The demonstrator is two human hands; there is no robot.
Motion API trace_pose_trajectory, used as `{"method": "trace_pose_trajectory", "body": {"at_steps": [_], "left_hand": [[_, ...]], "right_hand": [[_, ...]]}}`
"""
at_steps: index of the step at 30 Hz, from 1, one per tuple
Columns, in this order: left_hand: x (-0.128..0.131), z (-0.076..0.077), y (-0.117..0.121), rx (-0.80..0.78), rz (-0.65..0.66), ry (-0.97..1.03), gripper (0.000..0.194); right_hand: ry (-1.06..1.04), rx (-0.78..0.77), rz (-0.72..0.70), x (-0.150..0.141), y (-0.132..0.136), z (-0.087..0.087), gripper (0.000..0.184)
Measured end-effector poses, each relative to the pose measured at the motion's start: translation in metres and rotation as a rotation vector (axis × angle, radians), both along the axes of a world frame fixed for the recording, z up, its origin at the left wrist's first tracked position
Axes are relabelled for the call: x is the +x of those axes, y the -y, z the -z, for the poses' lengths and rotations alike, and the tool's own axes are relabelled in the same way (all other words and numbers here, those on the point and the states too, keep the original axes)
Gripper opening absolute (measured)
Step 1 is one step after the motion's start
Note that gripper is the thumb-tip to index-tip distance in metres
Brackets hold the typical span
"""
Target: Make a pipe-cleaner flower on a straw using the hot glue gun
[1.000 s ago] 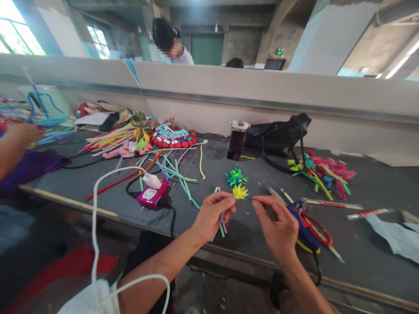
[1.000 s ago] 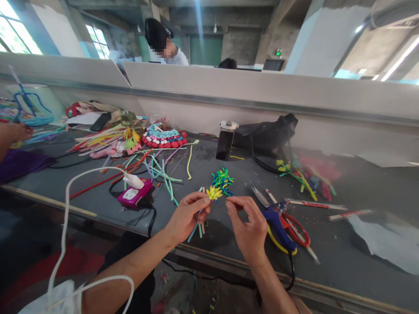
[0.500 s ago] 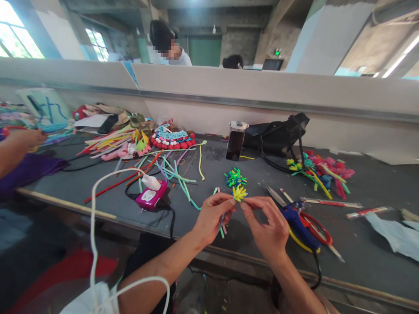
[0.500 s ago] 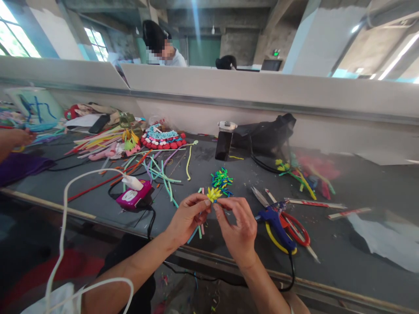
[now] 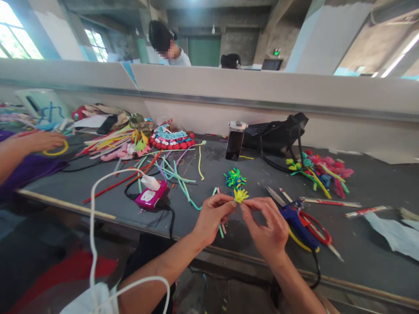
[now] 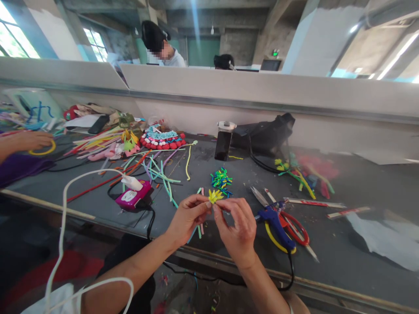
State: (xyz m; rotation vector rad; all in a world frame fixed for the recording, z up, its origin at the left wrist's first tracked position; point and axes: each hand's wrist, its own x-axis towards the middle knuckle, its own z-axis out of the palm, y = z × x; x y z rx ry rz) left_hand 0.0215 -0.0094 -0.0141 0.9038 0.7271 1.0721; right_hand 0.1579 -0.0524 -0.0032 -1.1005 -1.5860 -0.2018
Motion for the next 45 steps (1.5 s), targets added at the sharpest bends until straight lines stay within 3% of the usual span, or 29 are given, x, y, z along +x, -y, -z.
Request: {"method": "trace_pose_trajectory", "body": {"at_steps": [24, 31, 40, 45], "left_hand": [[0.001, -0.002, 0.005, 0.125, -0.084, -0.129, 0.023], [-0.001, 0.000, 0.000, -0.002, -0.005, -0.033, 0.022], [-0.009, -0.003, -0.009, -0.091, 0.056, 0.088, 0.018], [-0.008, -0.004, -0.007, -0.053, 0.047, 0.023, 0.016]], "right_hand": [[0.037, 0.026, 0.076, 0.000, 0.000, 0.004, 0.014], [0.014, 0.013, 0.104, 0.002, 0.003, 0.002, 0.011], [0.009, -0.053, 0.342, 0.039, 0.006, 0.006, 0.009], [-0.028, -0.085, 0.341, 0.055, 0.014, 0.007, 0.009]]}}
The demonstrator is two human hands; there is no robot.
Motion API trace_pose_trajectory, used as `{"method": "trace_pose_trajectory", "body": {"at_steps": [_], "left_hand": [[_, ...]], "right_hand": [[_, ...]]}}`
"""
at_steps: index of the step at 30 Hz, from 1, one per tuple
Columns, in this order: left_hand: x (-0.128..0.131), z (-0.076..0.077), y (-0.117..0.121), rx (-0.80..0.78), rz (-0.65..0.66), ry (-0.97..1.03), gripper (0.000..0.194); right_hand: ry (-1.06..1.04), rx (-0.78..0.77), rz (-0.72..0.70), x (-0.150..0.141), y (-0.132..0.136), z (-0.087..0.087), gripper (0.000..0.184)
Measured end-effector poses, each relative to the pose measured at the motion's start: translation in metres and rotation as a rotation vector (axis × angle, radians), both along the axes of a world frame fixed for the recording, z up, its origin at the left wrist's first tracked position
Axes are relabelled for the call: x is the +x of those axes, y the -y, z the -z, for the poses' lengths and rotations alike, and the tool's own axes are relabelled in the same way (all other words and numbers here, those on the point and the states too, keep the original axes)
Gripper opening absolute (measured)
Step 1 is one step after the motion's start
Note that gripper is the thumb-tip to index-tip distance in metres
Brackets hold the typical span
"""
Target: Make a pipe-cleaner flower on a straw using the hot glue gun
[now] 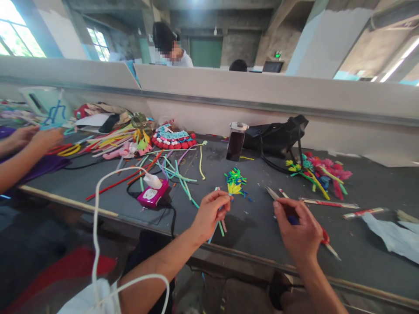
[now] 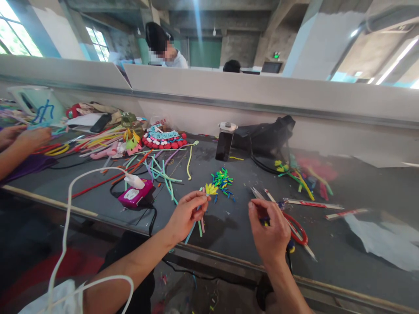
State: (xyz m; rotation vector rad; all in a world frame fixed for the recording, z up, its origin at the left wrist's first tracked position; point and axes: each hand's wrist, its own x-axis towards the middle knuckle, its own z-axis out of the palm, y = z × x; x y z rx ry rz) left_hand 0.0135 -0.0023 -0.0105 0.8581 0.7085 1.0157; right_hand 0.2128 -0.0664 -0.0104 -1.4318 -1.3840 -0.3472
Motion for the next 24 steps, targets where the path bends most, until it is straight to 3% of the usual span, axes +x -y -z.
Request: {"method": "trace_pose_trajectory", "body": {"at_steps": [8, 24], "left_hand": [[0.015, 0.001, 0.011, 0.063, -0.015, -0.214, 0.020], [0.016, 0.004, 0.011, 0.171, -0.072, -0.262, 0.018]], "right_hand": [[0.128, -0.001, -0.243, -0.024, -0.002, 0.003, 0.020], [0.204, -0.011, -0.204, -0.036, -0.018, 0.001, 0.014]]}}
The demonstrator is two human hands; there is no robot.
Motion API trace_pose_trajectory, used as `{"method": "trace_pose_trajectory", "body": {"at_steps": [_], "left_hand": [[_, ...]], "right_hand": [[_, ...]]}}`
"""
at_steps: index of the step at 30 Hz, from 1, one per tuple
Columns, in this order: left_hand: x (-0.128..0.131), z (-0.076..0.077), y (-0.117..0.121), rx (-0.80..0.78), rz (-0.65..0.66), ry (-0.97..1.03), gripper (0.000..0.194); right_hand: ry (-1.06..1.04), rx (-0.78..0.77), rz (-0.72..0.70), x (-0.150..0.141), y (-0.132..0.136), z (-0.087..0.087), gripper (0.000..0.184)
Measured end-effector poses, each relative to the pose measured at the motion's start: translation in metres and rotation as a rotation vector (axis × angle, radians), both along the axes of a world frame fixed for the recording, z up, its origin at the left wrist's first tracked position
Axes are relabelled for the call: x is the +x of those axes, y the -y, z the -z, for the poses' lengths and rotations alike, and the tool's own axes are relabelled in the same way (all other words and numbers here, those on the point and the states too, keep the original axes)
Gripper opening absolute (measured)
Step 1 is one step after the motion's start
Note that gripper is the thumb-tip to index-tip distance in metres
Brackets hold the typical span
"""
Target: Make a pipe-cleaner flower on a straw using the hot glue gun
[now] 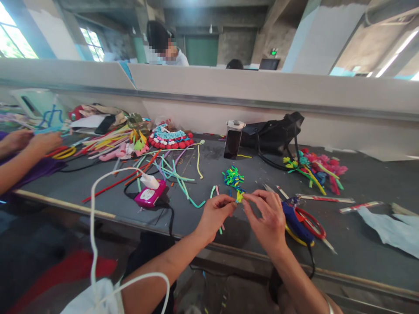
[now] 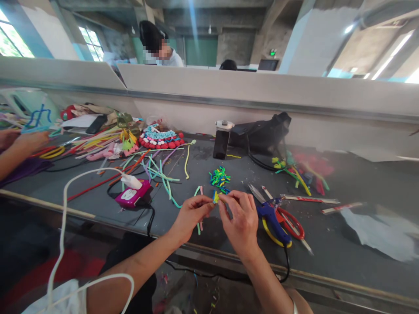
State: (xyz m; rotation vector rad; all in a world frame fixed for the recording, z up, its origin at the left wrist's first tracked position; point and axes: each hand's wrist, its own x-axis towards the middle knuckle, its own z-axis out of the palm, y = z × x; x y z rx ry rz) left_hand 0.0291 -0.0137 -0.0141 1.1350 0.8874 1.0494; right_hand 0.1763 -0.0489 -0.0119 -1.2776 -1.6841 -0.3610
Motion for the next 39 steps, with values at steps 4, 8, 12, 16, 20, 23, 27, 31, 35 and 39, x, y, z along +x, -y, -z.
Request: {"method": "trace_pose_trajectory", "body": {"at_steps": [4, 8, 12, 16, 20, 23, 27, 31, 35, 39], "left_hand": [[0.000, -0.001, 0.000, -0.008, -0.006, -0.016, 0.017], [-0.001, -0.001, 0.001, -0.024, -0.019, 0.002, 0.017], [0.000, -0.001, 0.000, -0.032, -0.011, 0.004, 0.019], [0.000, 0.000, -0.001, -0.016, -0.009, 0.000, 0.018], [0.000, 0.002, -0.001, -0.005, 0.002, -0.005, 0.015], [-0.001, 0.002, 0.000, 0.001, 0.008, -0.010, 0.013], [-0.001, 0.002, 0.000, 0.008, 0.021, -0.017, 0.013], [-0.001, 0.002, -0.001, 0.009, 0.018, -0.019, 0.014], [-0.002, 0.000, -0.001, -0.021, 0.021, -0.015, 0.017], [-0.005, -0.002, -0.004, -0.098, 0.057, 0.050, 0.019]], "right_hand": [[0.001, 0.006, -0.012, 0.000, 0.000, 0.000, 0.009], [-0.004, -0.001, -0.015, -0.001, 0.001, 0.000, 0.006], [-0.004, -0.012, 0.004, -0.003, 0.001, 0.000, 0.006], [0.002, -0.011, 0.034, -0.004, 0.001, 0.001, 0.006], [0.014, 0.001, 0.055, -0.005, 0.001, 0.001, 0.006], [0.019, 0.005, 0.060, -0.004, 0.000, 0.002, 0.007], [0.028, 0.007, 0.069, -0.004, -0.001, 0.003, 0.008], [0.031, 0.002, 0.061, -0.003, -0.002, 0.003, 0.005], [-0.001, 0.010, 0.055, -0.001, 0.000, 0.002, 0.003], [-0.031, 0.058, 0.097, 0.006, 0.002, -0.001, 0.008]]}}
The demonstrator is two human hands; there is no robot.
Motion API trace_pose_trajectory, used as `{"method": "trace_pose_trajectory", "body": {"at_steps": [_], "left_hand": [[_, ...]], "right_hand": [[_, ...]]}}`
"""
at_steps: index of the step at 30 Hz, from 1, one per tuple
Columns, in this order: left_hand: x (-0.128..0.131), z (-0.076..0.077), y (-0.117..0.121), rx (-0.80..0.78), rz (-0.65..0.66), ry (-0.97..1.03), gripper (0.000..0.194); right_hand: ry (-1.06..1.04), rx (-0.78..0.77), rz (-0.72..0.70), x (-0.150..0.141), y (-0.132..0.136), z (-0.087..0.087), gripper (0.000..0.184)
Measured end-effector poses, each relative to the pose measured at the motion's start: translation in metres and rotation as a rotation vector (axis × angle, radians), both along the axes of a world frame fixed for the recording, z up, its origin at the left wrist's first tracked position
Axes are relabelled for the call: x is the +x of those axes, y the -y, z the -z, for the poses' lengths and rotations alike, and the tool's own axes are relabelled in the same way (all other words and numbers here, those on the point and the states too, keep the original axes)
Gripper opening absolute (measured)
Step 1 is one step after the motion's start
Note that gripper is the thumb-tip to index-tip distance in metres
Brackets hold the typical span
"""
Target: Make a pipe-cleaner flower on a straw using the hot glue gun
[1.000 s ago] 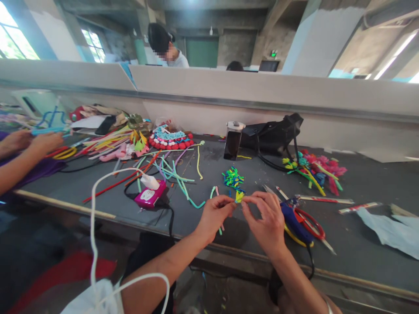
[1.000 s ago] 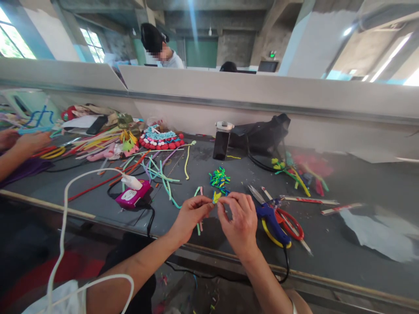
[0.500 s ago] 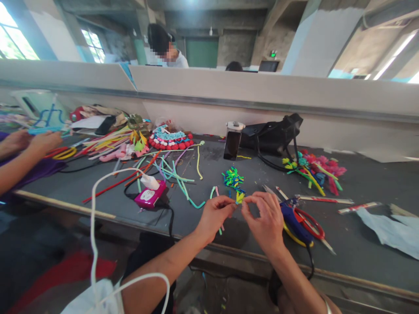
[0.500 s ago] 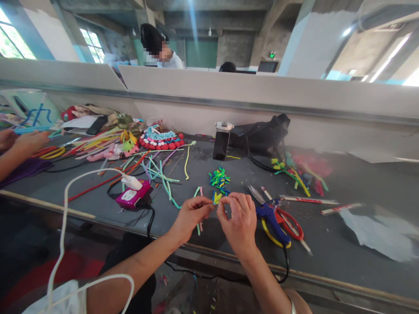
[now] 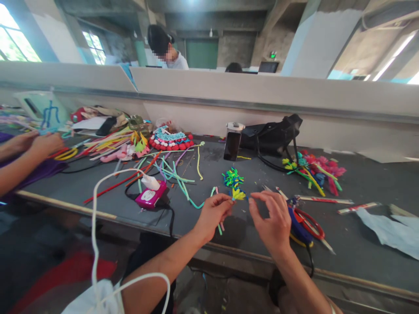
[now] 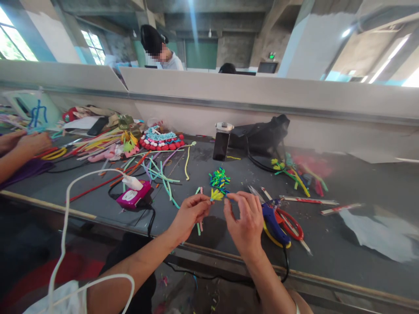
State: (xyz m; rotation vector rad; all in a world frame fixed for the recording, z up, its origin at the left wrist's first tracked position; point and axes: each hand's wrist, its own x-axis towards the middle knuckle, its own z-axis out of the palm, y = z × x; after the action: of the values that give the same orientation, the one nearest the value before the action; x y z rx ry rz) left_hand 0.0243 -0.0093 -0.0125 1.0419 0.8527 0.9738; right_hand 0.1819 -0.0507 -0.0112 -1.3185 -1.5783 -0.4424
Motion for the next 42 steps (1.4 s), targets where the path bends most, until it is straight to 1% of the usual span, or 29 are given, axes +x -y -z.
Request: {"method": "trace_pose_trajectory", "body": {"at_steps": [4, 7, 9, 11, 13, 16, 17, 19, 21, 23, 27, 29, 31, 35, 38, 42], "left_hand": [[-0.006, 0.000, -0.005, -0.045, 0.027, 0.082, 0.017], [-0.010, 0.000, -0.009, -0.069, 0.049, 0.161, 0.017], [-0.012, -0.001, -0.010, -0.061, 0.055, 0.185, 0.018], [-0.014, -0.002, -0.011, -0.040, 0.045, 0.186, 0.020], [-0.015, -0.002, -0.012, -0.022, 0.034, 0.187, 0.022], [-0.015, -0.003, -0.012, -0.011, 0.030, 0.191, 0.023], [-0.015, -0.002, -0.012, -0.010, 0.031, 0.190, 0.023], [-0.013, -0.002, -0.012, -0.005, 0.037, 0.183, 0.022], [-0.011, -0.002, -0.010, 0.005, 0.040, 0.168, 0.022], [-0.008, -0.002, -0.008, 0.019, 0.036, 0.143, 0.022], [-0.003, -0.003, -0.003, 0.024, 0.036, 0.083, 0.024], [0.000, -0.002, -0.001, 0.016, 0.038, 0.061, 0.025], [0.002, -0.002, 0.000, 0.014, 0.038, 0.043, 0.027], [0.004, -0.001, 0.002, 0.010, 0.034, 0.025, 0.029], [0.004, -0.001, 0.003, 0.005, 0.029, 0.019, 0.028], [0.003, -0.002, 0.003, 0.011, 0.030, 0.010, 0.028]], "right_hand": [[-0.015, 0.004, 0.075, 0.016, 0.003, -0.003, 0.008], [-0.020, -0.043, 0.194, 0.036, 0.007, -0.004, 0.015], [0.005, -0.124, 0.303, 0.051, 0.011, -0.003, 0.023], [0.062, -0.245, 0.414, 0.068, 0.016, 0.002, 0.032], [0.137, -0.379, 0.493, 0.085, 0.023, 0.009, 0.041], [0.197, -0.516, 0.530, 0.106, 0.033, 0.020, 0.049], [0.195, -0.529, 0.527, 0.110, 0.035, 0.023, 0.050], [0.172, -0.506, 0.498, 0.113, 0.039, 0.025, 0.050], [0.119, -0.427, 0.442, 0.108, 0.039, 0.023, 0.049], [0.036, -0.326, 0.362, 0.094, 0.037, 0.017, 0.044], [-0.086, -0.132, 0.126, 0.054, 0.028, 0.003, 0.024], [-0.103, -0.081, 0.034, 0.035, 0.022, -0.003, 0.017], [-0.100, -0.051, -0.028, 0.019, 0.017, -0.006, 0.015], [-0.082, -0.041, -0.069, 0.002, 0.006, -0.006, 0.016], [-0.094, -0.068, -0.072, -0.002, 0.000, -0.005, 0.016], [-0.102, -0.090, -0.076, -0.005, -0.005, -0.004, 0.011]]}}
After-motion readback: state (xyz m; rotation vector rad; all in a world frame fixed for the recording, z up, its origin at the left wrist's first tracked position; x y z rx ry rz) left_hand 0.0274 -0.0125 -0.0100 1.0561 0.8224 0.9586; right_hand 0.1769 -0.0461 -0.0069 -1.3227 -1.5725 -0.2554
